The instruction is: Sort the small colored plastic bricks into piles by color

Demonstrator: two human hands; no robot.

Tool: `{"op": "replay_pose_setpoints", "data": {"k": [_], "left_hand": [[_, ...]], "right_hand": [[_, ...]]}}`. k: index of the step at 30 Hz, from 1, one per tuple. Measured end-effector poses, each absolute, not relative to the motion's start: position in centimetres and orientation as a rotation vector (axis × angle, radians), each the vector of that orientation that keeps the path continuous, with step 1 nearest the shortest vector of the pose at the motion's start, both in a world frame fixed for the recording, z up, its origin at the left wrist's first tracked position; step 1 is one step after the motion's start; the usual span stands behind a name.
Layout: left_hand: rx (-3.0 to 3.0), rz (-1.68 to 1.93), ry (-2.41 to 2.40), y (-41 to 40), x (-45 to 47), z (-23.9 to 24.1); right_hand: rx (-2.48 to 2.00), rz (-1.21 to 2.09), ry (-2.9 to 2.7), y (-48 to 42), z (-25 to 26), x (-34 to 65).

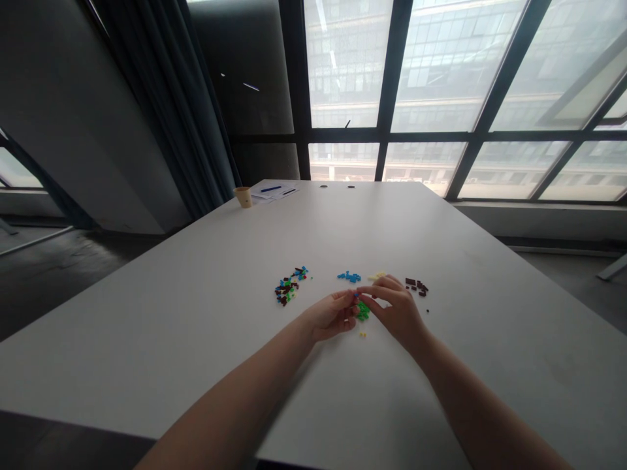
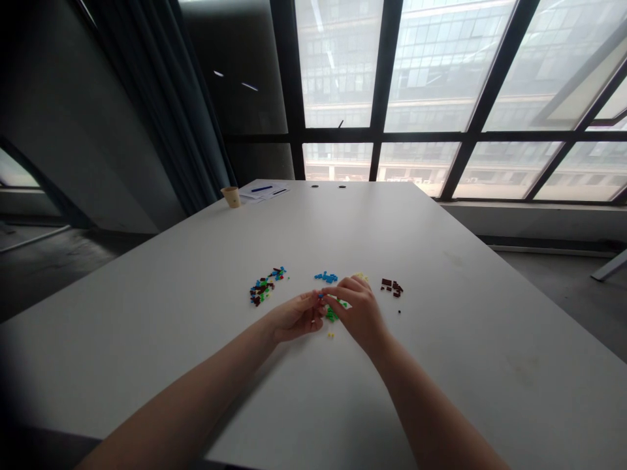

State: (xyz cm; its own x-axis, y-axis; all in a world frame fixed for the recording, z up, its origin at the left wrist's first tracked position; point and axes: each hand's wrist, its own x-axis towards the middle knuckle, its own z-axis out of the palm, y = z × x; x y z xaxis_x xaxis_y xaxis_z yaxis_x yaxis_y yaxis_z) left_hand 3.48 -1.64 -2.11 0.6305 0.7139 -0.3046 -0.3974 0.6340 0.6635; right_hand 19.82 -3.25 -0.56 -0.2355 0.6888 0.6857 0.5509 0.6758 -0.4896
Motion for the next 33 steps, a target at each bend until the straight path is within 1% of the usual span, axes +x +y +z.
{"op": "replay_pose_setpoints", "data": {"k": [9, 14, 17, 20, 24, 28, 33], "left_hand": [[0.548, 0.684, 0.579, -1.6, 3.6, -2.6], [0.579, 0.702, 0.643, -1.6, 3.5, -1.8], [0.682, 0.852, 0.789, -0.7, 2.5, -1.1], [0.806, 1.123, 1.041, 0.9, 0.9, -0.9], [1.023, 1.401, 1.282, 2.9, -1.1, -1.6], [1.106, 1.428, 1.33, 3.9, -1.7, -2.5], [1.138, 1.412, 1.326, 4.0, -1.7, -3.0]], "right_hand": [[-0.962, 0.195, -1.948, -3.5, -0.4, 19.7], [-1.033, 0.159, -1.954, -3.4, -0.6, 19.9], [-1.206, 0.115, -1.845, -2.2, -0.8, 20.7], [-1.431, 0.178, -1.76, -0.1, -0.9, 21.4], [-1.684, 0.247, -1.858, 2.9, -1.2, 20.9], [-1.875, 0.27, -1.975, 5.0, -1.4, 19.2], [-1.947, 0.306, -2.029, 6.5, -1.2, 17.5]]}}
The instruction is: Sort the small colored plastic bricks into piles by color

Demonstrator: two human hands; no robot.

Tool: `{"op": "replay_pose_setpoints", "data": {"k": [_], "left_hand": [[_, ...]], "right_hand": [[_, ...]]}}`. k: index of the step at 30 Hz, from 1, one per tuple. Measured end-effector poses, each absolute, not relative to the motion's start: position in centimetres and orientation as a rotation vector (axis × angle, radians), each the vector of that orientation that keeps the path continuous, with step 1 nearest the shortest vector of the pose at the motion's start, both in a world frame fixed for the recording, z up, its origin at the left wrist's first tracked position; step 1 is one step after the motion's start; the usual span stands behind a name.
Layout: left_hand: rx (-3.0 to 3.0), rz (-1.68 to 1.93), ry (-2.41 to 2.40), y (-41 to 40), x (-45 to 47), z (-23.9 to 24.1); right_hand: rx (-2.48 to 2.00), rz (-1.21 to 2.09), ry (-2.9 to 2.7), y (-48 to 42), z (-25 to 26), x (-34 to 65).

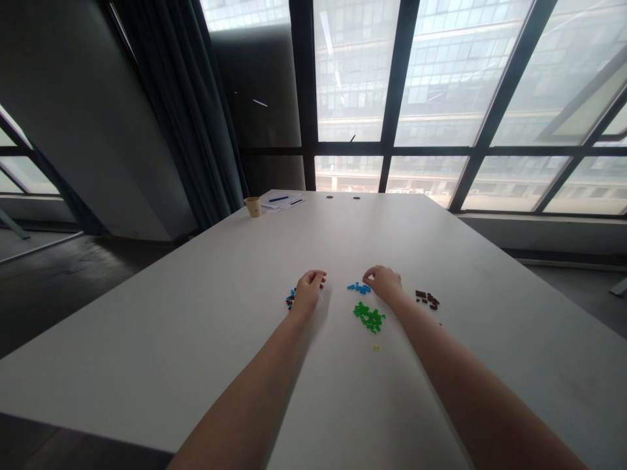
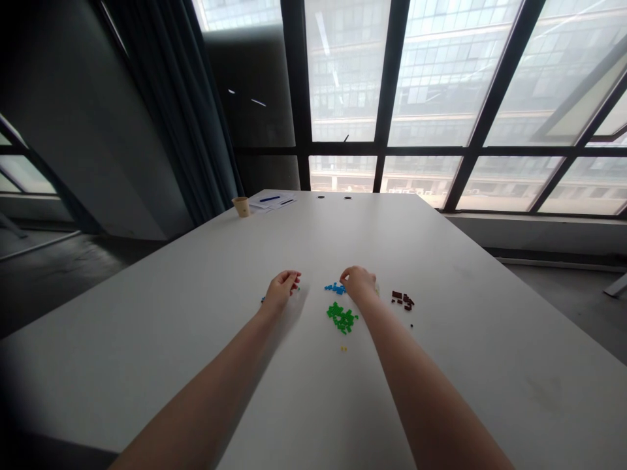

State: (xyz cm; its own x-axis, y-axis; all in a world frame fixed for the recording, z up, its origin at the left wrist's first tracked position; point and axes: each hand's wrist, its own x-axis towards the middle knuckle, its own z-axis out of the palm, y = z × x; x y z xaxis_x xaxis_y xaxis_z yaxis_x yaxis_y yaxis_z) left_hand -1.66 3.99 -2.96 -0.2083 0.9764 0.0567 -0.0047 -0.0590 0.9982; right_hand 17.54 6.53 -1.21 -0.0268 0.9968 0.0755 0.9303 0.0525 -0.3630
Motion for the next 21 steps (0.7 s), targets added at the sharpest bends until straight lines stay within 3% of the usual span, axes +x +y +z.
{"op": "replay_pose_setpoints", "data": {"k": [14, 21], "left_hand": [[1.245, 1.434, 1.399, 4.4, -2.6, -2.8], [2.005, 0.869, 1.986, 3.6, -3.1, -3.5]], "right_hand": [[-1.922, 0.279, -1.976, 5.9, 0.0, 17.8], [-1.836, 0.207, -1.915, 0.9, 0.0, 20.2]]}}
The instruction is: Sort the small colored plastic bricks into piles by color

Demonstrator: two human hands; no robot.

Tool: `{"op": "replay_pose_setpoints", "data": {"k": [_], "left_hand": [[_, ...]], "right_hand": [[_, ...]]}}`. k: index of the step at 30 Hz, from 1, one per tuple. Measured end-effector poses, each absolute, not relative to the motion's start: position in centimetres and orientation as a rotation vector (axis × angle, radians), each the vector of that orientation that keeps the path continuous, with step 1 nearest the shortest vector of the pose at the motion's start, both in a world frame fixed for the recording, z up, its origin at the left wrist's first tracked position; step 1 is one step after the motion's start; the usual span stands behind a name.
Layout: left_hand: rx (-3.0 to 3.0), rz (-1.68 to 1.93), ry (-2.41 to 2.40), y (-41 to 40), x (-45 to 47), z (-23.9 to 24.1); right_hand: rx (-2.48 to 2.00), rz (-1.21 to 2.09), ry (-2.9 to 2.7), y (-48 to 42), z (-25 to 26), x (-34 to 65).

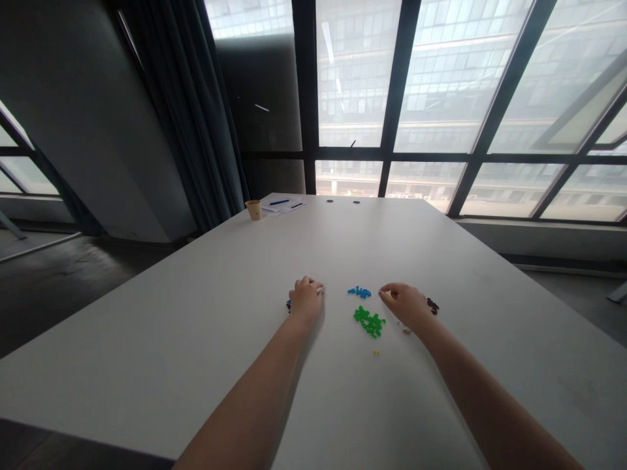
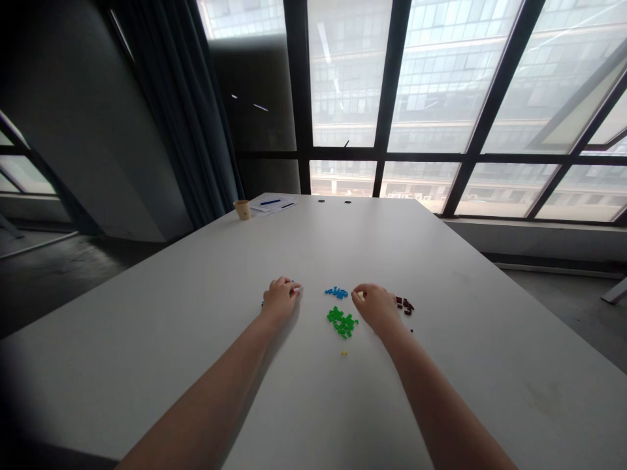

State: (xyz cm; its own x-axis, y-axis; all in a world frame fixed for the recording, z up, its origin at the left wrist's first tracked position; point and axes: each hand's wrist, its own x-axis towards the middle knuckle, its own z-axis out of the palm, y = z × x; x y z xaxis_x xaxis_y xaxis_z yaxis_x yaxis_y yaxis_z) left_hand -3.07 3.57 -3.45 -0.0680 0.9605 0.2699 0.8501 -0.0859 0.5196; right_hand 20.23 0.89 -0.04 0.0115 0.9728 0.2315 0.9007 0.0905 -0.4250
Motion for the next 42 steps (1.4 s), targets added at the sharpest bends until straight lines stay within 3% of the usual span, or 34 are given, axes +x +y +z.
{"op": "replay_pose_setpoints", "data": {"k": [6, 14, 22, 42], "left_hand": [[2.114, 0.707, 2.033, 3.3, -2.5, -3.4], [1.9, 1.135, 1.508, 2.2, -1.0, -2.2], [1.678, 1.187, 1.098, -2.1, 3.1, -0.6], [1.669, 1.082, 1.065, -2.2, 3.5, -1.3]], "right_hand": [[-1.715, 0.298, -1.847, -1.3, -2.1, 22.1], [-1.566, 0.265, -1.83, -1.2, -2.6, 22.6], [-1.258, 0.427, -1.785, -2.5, -1.8, 20.7], [-1.038, 0.428, -1.877, -3.2, -1.6, 19.6]]}}
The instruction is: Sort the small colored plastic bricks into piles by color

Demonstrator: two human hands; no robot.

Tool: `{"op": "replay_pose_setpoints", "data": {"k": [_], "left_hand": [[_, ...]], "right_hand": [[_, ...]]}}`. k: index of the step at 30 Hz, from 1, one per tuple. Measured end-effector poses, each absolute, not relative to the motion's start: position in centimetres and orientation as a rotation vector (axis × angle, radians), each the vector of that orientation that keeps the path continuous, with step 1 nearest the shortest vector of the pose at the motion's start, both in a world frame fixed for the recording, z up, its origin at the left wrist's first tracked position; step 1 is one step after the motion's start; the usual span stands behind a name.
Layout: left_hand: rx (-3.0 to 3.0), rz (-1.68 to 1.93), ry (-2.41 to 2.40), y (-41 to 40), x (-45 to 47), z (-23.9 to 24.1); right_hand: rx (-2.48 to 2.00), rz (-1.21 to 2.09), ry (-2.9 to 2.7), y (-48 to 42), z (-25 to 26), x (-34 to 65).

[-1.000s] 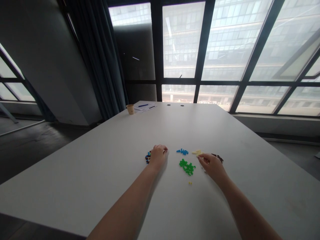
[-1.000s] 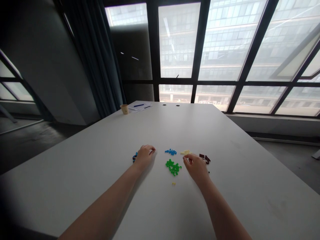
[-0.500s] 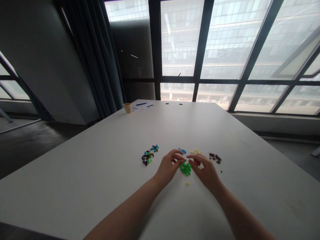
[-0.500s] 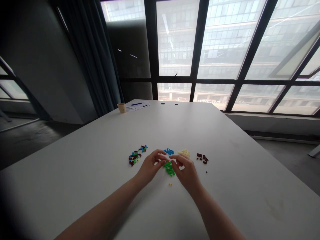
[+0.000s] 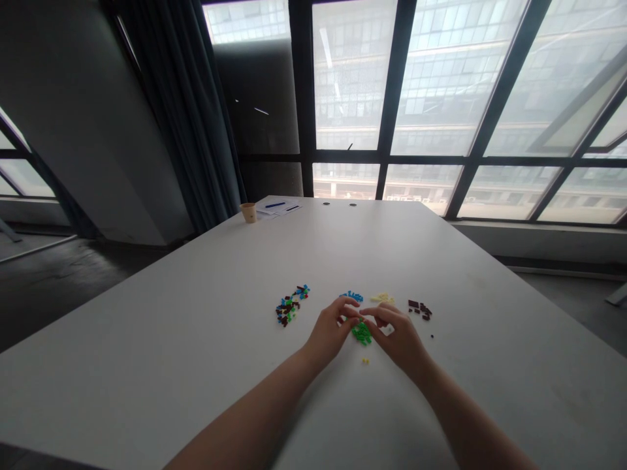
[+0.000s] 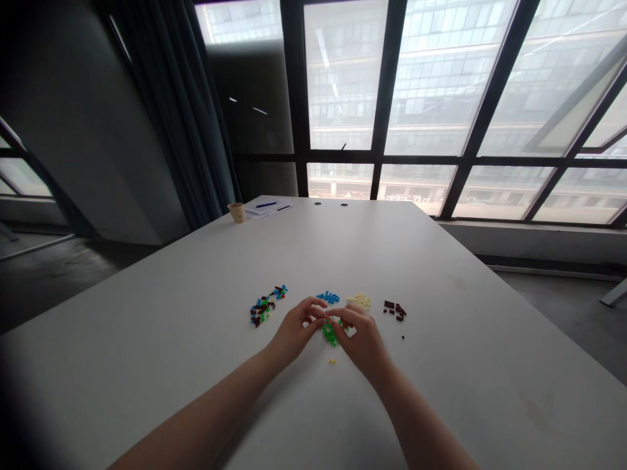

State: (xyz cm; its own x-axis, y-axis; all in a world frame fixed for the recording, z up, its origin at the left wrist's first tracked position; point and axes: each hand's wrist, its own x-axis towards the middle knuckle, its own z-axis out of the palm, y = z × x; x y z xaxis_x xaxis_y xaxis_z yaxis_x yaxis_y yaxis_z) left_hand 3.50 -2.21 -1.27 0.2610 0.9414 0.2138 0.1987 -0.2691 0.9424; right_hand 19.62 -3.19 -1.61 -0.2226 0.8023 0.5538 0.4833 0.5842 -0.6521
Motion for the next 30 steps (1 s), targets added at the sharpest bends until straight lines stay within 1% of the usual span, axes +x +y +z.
{"op": "replay_pose_setpoints", "data": {"k": [12, 20, 24, 30], "left_hand": [[1.653, 1.08, 1.067, -2.1, 3.5, -1.4], [1.695, 1.073, 1.061, -2.1, 3.5, -1.5], [1.725, 1.103, 1.124, -1.9, 3.6, -1.4], [1.79, 1.142, 1.3, -0.7, 2.4, -1.5]], "right_hand": [[-1.046, 0.409, -1.95, -3.1, -1.9, 19.7], [-1.145, 0.255, -2.01, -3.2, -1.4, 19.9], [-1.244, 0.201, -2.035, -3.2, -1.4, 19.9], [-1.353, 0.252, -2.069, -2.7, -2.2, 19.8]]}}
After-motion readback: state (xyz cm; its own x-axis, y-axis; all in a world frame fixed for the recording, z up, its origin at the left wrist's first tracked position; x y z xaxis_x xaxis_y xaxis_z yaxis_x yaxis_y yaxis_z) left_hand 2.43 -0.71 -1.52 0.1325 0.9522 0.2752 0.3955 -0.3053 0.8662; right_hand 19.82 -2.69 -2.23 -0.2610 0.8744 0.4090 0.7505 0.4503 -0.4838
